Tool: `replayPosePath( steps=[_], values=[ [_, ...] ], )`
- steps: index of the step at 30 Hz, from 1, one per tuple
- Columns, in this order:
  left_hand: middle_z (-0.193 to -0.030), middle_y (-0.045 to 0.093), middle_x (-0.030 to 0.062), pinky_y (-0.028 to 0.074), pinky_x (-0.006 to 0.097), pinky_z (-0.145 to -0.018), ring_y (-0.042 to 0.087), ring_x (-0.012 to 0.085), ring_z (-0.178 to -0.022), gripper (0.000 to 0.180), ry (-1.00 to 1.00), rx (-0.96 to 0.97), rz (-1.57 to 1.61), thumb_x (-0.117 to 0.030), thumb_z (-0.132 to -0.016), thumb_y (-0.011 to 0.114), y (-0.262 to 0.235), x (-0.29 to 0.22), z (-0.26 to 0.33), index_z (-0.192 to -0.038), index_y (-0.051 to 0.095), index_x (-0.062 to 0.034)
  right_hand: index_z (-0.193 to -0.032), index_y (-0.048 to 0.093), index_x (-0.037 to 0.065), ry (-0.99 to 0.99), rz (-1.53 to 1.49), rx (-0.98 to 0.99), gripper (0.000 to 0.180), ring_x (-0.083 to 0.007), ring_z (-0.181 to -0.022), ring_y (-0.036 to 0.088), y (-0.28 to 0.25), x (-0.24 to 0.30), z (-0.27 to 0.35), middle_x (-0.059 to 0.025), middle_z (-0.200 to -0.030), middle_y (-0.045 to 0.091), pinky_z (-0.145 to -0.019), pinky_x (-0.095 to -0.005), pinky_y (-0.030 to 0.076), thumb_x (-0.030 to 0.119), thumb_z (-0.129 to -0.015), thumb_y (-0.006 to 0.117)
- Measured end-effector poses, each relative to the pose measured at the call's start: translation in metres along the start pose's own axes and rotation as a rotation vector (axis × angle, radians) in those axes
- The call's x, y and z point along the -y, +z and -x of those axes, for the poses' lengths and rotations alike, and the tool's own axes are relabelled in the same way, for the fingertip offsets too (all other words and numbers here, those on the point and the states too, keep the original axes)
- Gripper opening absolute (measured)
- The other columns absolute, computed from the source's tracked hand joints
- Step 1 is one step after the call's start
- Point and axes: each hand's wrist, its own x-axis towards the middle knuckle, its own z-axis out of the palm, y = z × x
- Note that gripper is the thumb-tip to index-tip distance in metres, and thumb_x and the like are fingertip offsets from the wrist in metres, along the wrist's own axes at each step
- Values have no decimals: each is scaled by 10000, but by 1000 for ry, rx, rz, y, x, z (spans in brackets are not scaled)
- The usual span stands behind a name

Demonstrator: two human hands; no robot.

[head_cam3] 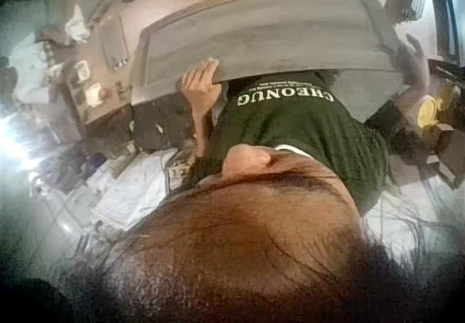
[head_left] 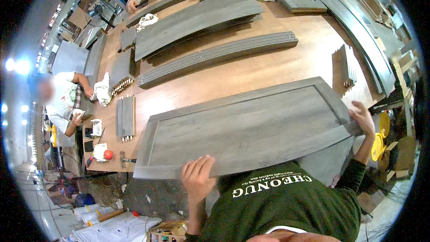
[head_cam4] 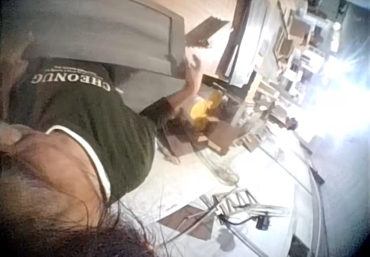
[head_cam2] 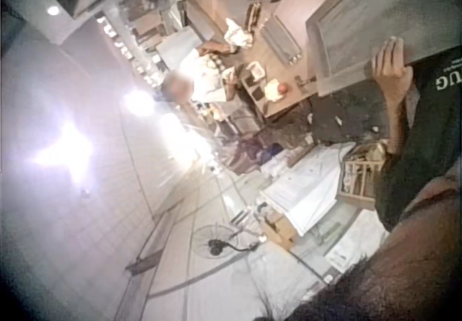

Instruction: The person gathers various wooden slats and panels by hand on a work table, arranging them into stacks and aligning them with larger wooden components.

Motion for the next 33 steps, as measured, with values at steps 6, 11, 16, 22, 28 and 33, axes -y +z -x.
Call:
replayPosePath(
  steps=[6, 11, 16, 22, 28, 33],
  values=[
    [-1144, 565, 84, 383, 404, -908, 524, 249, -1072, 425, -84, -57, -169, -57, -583, 579, 11, 10, 23, -1004, 615, -92, -1172, 469, -96, 13, -601, 513, 488, -192, -991, 555, 22, -89, -48, -135, -1073, 580, -871, -312, 439, 212, -815, 594],
    [-1359, 330, 131, 291, 486, -1003, 324, 316, -1255, 682, -724, -733, -138, -407, -840, 554, 51, 50, 83, -1365, 248, -98, -1258, 444, -35, 224, -166, 163, 502, -115, -933, 542, 34, -27, -49, -39, -1045, 595, -828, -236, 423, 190, -828, 576],
    [-1210, 518, 122, 412, 383, -891, 473, 279, -1109, 633, -714, -798, 2138, -498, -838, 520, 80, 33, 78, -1246, 430, -22, -1294, 414, -1, 148, -195, 233, 580, -153, -1002, 518, 15, -7, -34, -70, -1147, 552, -879, -281, 406, 314, -841, 591],
    [-804, 587, 82, 464, 388, -753, 547, 214, -734, 414, -910, -1110, 900, -475, -824, 539, 164, 25, 21, -916, 634, -83, -1370, 267, 19, -132, 99, 229, 675, -240, -1259, 331, -31, 13, 8, -146, -1392, 324, -1018, -332, 308, 405, -878, 522],
    [-1132, 487, 134, 405, 436, -889, 481, 269, -1013, 458, -747, -250, 1963, -316, -815, 510, 185, -54, -109, -1165, 461, -25, -1361, 209, -61, -50, -502, -24, 795, -236, -1249, 332, -162, -80, 73, -164, -1386, 305, -1013, -310, 297, 264, -779, 644],
    [-1245, 477, 137, 369, 449, -959, 460, 297, -1123, 562, -506, 328, 2125, -194, -751, 517, 205, -232, -231, -1270, 397, -16, -1324, 301, -42, -67, -730, -553, 809, -203, -1053, 498, -179, -226, 100, -114, -1225, 479, -904, -314, 392, 286, -688, 677]
  ],
)
